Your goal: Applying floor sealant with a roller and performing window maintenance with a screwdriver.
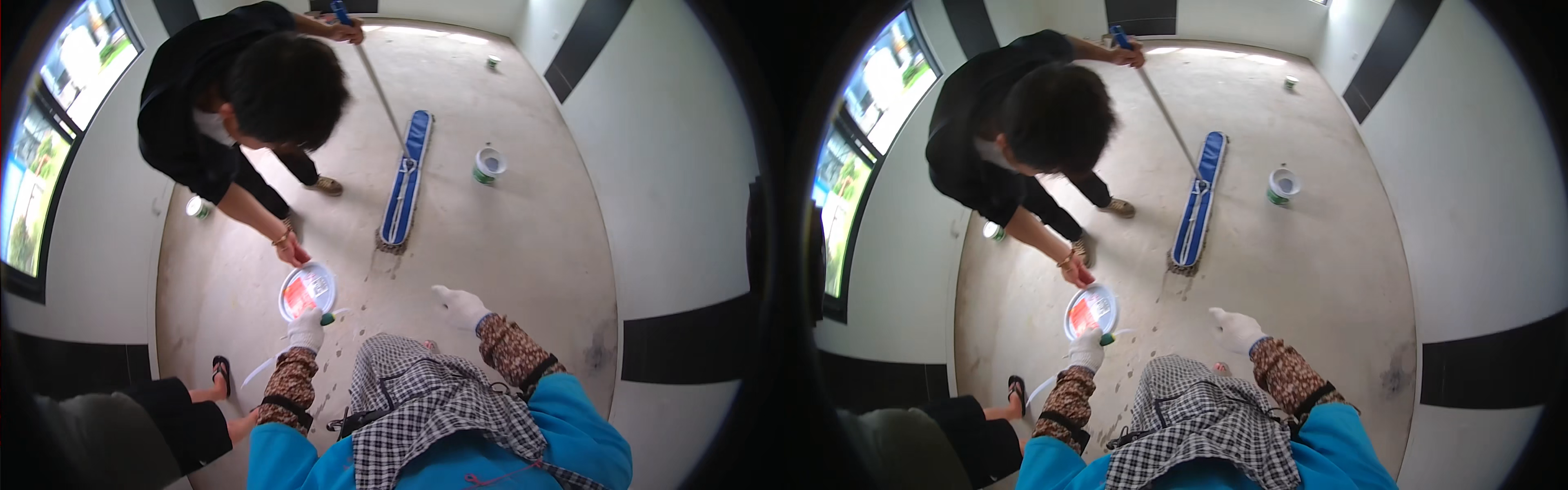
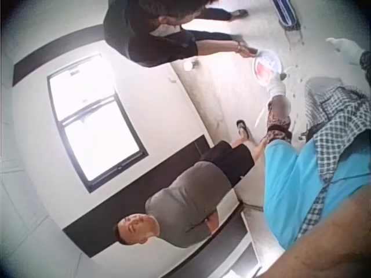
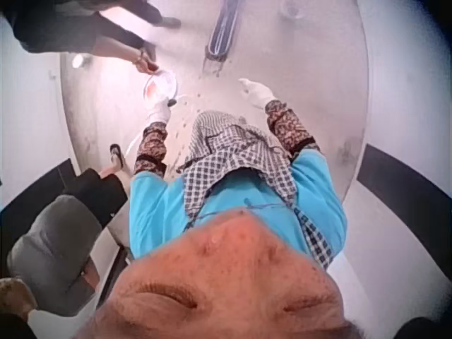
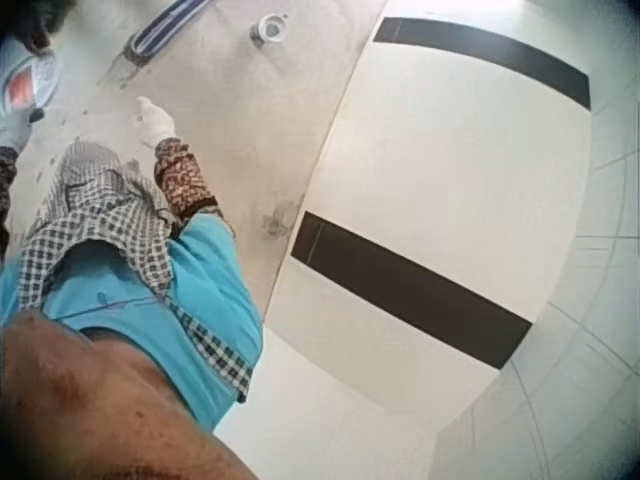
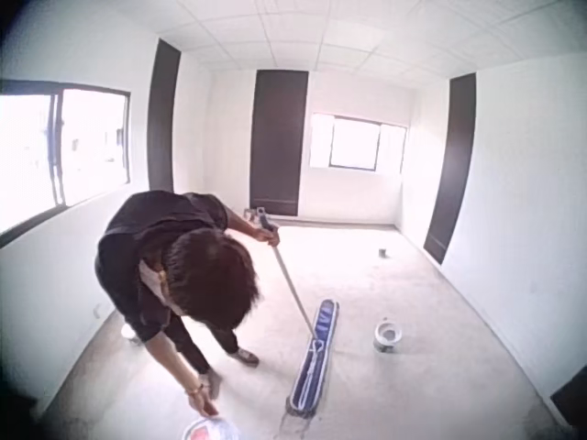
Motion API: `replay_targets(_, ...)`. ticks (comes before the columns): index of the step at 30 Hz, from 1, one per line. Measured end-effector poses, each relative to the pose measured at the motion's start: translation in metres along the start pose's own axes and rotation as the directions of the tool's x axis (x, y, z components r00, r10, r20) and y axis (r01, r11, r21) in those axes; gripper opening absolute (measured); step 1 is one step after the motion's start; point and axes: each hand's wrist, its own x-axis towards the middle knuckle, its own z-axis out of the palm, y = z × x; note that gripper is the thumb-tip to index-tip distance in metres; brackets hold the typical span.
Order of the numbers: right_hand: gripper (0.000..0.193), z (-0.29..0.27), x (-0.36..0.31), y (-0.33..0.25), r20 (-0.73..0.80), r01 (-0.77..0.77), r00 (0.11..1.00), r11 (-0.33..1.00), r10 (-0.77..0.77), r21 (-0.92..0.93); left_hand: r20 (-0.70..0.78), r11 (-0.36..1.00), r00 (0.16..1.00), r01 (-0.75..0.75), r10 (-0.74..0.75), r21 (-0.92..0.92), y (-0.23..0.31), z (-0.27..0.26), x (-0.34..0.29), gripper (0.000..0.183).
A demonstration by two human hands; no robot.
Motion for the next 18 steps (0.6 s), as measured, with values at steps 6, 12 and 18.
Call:
replay_targets(6,0.064,-0.074,0.038,0.102,-0.158,-0.425,0.878,0.888,0.451,0.175,0.043,0.998,0.997,-0.060,0.059,0.026,0.009,-0.010,0.012,0.010)
replay_targets(12,0.067,-0.123,0.054,0.164,-0.292,-0.514,0.753,0.804,0.590,0.300,0.062,1.000,0.998,-0.019,0.018,0.008,0.005,-0.022,0.002,0.008)
replay_targets(18,0.067,-0.144,0.057,0.156,-0.224,-0.502,0.762,0.773,0.607,0.388,0.010,0.993,0.997,0.073,-0.073,-0.092,-0.007,-0.007,-0.004,0.012)
